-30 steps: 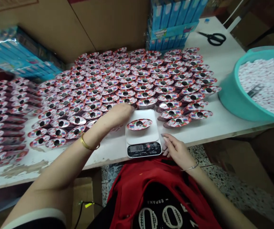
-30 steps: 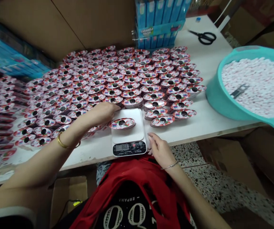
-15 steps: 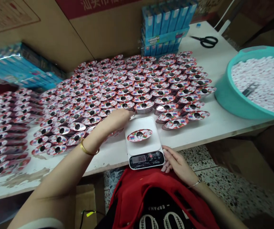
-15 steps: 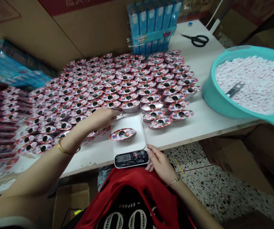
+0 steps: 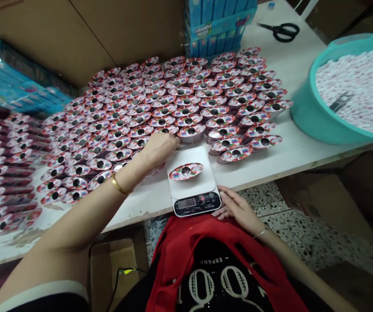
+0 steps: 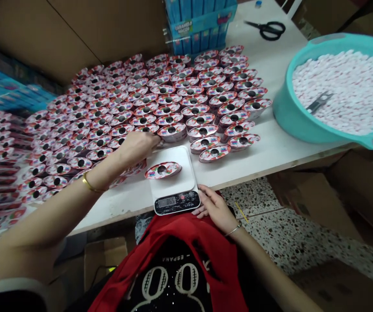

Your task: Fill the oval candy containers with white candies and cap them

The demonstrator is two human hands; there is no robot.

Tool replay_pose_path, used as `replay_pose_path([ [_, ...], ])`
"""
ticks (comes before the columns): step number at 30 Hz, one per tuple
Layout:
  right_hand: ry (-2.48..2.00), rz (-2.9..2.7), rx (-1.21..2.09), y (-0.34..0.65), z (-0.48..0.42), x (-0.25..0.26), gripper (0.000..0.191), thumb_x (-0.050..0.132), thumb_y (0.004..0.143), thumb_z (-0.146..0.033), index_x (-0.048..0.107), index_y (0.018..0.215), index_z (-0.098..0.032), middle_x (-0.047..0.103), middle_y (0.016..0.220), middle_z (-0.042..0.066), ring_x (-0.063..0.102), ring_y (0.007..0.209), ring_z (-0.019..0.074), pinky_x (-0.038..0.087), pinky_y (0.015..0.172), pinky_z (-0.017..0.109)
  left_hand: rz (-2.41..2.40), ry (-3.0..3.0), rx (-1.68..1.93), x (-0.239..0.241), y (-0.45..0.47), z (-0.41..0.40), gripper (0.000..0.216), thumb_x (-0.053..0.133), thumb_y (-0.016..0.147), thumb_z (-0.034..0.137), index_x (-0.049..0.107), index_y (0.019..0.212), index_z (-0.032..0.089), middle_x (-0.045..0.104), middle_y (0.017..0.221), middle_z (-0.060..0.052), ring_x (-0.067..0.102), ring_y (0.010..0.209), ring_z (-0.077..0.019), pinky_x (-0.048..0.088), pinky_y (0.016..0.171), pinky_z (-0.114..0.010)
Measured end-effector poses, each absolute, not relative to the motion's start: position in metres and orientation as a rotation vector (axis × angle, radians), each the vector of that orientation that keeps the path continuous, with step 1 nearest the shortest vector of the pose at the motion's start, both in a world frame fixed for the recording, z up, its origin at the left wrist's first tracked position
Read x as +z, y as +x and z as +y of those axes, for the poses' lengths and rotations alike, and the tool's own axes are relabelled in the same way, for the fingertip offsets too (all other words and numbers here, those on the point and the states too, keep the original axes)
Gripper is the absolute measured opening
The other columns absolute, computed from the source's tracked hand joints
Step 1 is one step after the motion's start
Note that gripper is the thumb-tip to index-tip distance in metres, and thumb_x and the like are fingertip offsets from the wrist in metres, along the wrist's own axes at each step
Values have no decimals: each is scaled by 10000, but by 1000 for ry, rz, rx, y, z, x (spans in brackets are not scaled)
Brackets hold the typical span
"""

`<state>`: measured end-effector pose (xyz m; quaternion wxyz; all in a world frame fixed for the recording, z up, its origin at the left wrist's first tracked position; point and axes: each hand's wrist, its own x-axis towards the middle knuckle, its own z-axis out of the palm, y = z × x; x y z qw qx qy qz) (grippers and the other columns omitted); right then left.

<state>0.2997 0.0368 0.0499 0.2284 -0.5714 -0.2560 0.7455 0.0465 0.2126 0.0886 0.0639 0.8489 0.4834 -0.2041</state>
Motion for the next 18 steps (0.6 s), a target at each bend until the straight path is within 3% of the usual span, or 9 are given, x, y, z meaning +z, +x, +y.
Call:
replay_pose_path([
  [3, -1564, -691, 2063, 299, 37, 52, 706, 657, 799, -561, 466, 1356, -171, 669, 941, 89, 699, 685, 186, 572, 564, 248, 1411, 2583, -602, 89, 47, 211, 297, 411, 869, 114, 675, 1007, 121, 696, 889, -159, 643, 761, -232, 430, 619, -306],
  [12, -1505, -577, 2104, 297, 31, 56, 730, 672, 798, -564, 436, 1369, -175, 685, 870, 87, 712, 731, 227, 582, 597, 293, 1288, 2595, -621, 83, 53, 225, 288, 425, 815, 53, 694, 857, 146, 706, 865, -112, 633, 751, -178, 408, 611, -264],
  [18, -1410, -434, 2100, 293, 29, 48, 757, 686, 815, -532, 395, 1402, -152, 696, 867, 102, 714, 770, 232, 587, 658, 304, 1227, 2444, 179, 139, 31, 187, 194, 482, 875, 242, 668, 862, 189, 669, 751, -28, 588, 649, -110, 420, 615, -228],
])
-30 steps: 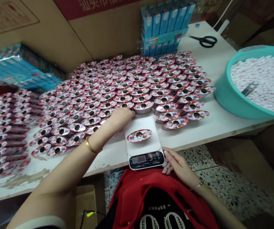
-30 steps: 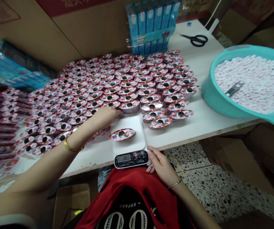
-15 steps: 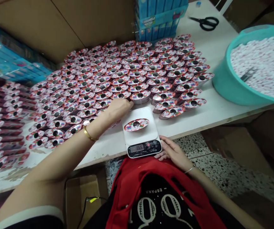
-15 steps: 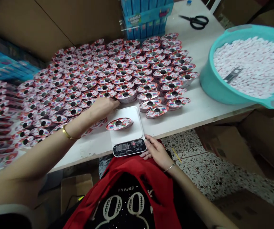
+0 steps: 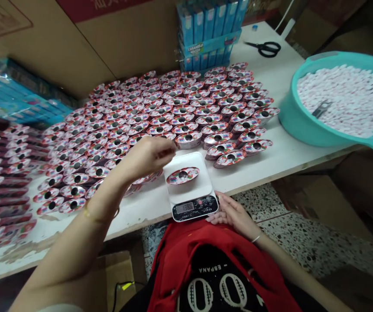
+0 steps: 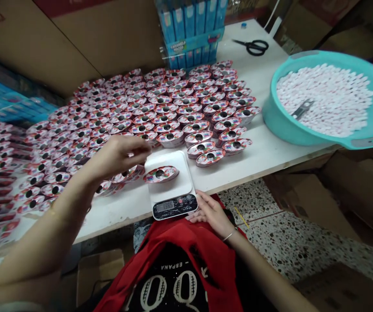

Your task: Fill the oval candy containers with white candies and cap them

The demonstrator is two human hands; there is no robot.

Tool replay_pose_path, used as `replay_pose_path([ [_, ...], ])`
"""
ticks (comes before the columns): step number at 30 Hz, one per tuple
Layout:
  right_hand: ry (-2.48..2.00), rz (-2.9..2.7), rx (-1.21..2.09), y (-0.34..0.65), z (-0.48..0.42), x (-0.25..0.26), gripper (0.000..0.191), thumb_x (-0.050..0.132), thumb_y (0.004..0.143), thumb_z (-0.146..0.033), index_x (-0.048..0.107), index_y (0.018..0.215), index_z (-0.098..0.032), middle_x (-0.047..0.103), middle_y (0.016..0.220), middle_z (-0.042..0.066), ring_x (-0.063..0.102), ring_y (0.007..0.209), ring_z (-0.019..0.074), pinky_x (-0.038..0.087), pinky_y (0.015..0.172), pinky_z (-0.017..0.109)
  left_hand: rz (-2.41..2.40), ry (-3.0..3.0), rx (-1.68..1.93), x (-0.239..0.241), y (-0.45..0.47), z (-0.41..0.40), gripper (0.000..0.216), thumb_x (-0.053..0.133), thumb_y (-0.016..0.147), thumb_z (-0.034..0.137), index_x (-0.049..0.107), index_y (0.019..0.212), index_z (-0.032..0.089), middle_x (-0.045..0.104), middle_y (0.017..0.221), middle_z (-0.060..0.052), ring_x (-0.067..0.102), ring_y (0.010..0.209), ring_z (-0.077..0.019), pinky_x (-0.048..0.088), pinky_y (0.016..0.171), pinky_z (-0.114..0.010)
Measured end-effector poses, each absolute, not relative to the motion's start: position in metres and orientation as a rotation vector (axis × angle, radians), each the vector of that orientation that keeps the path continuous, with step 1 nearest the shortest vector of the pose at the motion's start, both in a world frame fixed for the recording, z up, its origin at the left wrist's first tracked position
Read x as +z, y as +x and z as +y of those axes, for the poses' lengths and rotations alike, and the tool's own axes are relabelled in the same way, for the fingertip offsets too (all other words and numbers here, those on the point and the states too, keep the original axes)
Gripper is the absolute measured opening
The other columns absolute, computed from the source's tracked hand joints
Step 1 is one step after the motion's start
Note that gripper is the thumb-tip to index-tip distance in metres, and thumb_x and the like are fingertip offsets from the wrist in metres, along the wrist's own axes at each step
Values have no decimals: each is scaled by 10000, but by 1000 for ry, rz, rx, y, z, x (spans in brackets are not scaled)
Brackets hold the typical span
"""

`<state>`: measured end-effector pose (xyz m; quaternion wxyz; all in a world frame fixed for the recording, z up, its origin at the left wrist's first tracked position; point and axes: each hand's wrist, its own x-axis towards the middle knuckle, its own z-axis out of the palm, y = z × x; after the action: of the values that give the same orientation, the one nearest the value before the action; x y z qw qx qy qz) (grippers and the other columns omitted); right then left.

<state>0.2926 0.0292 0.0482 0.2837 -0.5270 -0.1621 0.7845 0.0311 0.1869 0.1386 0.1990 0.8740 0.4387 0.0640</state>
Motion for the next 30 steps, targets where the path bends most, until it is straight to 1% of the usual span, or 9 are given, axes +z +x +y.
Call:
replay_pose_path([
  [4, -1368, -428, 2090, 285, 33, 43, 711, 659, 848, -511, 389, 1397, -150, 701, 840, 99, 715, 771, 240, 584, 658, 320, 1112, 2408, 273, 150, 32, 152, 214, 490, 911, 311, 662, 859, 194, 667, 772, -26, 594, 670, -107, 423, 624, -222],
  [6, -1369, -445, 2084, 282, 36, 44, 691, 634, 861, -522, 388, 1390, -153, 701, 867, 107, 714, 783, 248, 584, 662, 336, 1205, 2435, 347, 145, 32, 140, 211, 482, 921, 300, 660, 894, 191, 667, 796, -36, 596, 693, -115, 423, 628, -228],
  [8, -1362, -449, 2088, 279, 38, 46, 665, 613, 871, -535, 393, 1368, -152, 700, 881, 112, 714, 794, 252, 583, 681, 344, 1363, 2405, 527, 140, 27, 129, 188, 494, 918, 288, 652, 930, 187, 664, 796, -37, 591, 694, -113, 428, 632, -230],
  [12, -1322, -451, 2089, 278, 42, 52, 603, 588, 884, -545, 403, 1310, -161, 696, 861, 103, 713, 794, 241, 574, 700, 320, 1643, 2249, 833, 128, 12, 98, 132, 546, 894, 270, 646, 927, 190, 656, 755, -20, 557, 643, -97, 433, 614, -226],
  [15, -1314, -479, 2084, 280, 44, 54, 576, 578, 887, -560, 403, 1280, -177, 686, 848, 89, 713, 792, 238, 571, 683, 309, 1677, 2145, 817, 108, 7, 71, 130, 541, 894, 257, 644, 922, 181, 661, 766, -26, 536, 619, -88, 433, 601, -221],
  [18, -1332, -509, 2054, 283, 44, 53, 566, 613, 851, -590, 424, 1209, -194, 657, 769, 41, 712, 751, 233, 564, 650, 295, 1700, 2030, 756, 82, 7, 49, 160, 511, 907, 268, 637, 918, 169, 654, 777, -35, 541, 646, -94, 435, 604, -220],
  [22, -1371, -567, 1981, 289, 40, 48, 569, 648, 788, -646, 455, 1088, -202, 648, 722, 21, 703, 713, 217, 545, 612, 269, 1807, 1905, 759, 58, 7, 31, 184, 504, 912, 289, 632, 890, 159, 602, 704, -12, 506, 609, -89, 423, 592, -220],
  [27, -1409, -596, 1923, 292, 35, 40, 567, 649, 769, -665, 487, 1042, -196, 675, 755, 47, 691, 713, 197, 534, 625, 261, 1799, 1875, 747, 57, 3, 24, 147, 502, 917, 271, 618, 907, 181, 568, 706, 3, 495, 609, -97, 415, 597, -234],
  [30, -1423, -618, 1906, 291, 34, 39, 579, 680, 735, -667, 515, 1012, -186, 673, 737, 47, 683, 686, 188, 531, 617, 254, 1788, 1986, 824, 68, 7, 36, 175, 534, 902, 273, 604, 1042, 193, 592, 810, -24, 541, 719, -127, 451, 682, -261],
])
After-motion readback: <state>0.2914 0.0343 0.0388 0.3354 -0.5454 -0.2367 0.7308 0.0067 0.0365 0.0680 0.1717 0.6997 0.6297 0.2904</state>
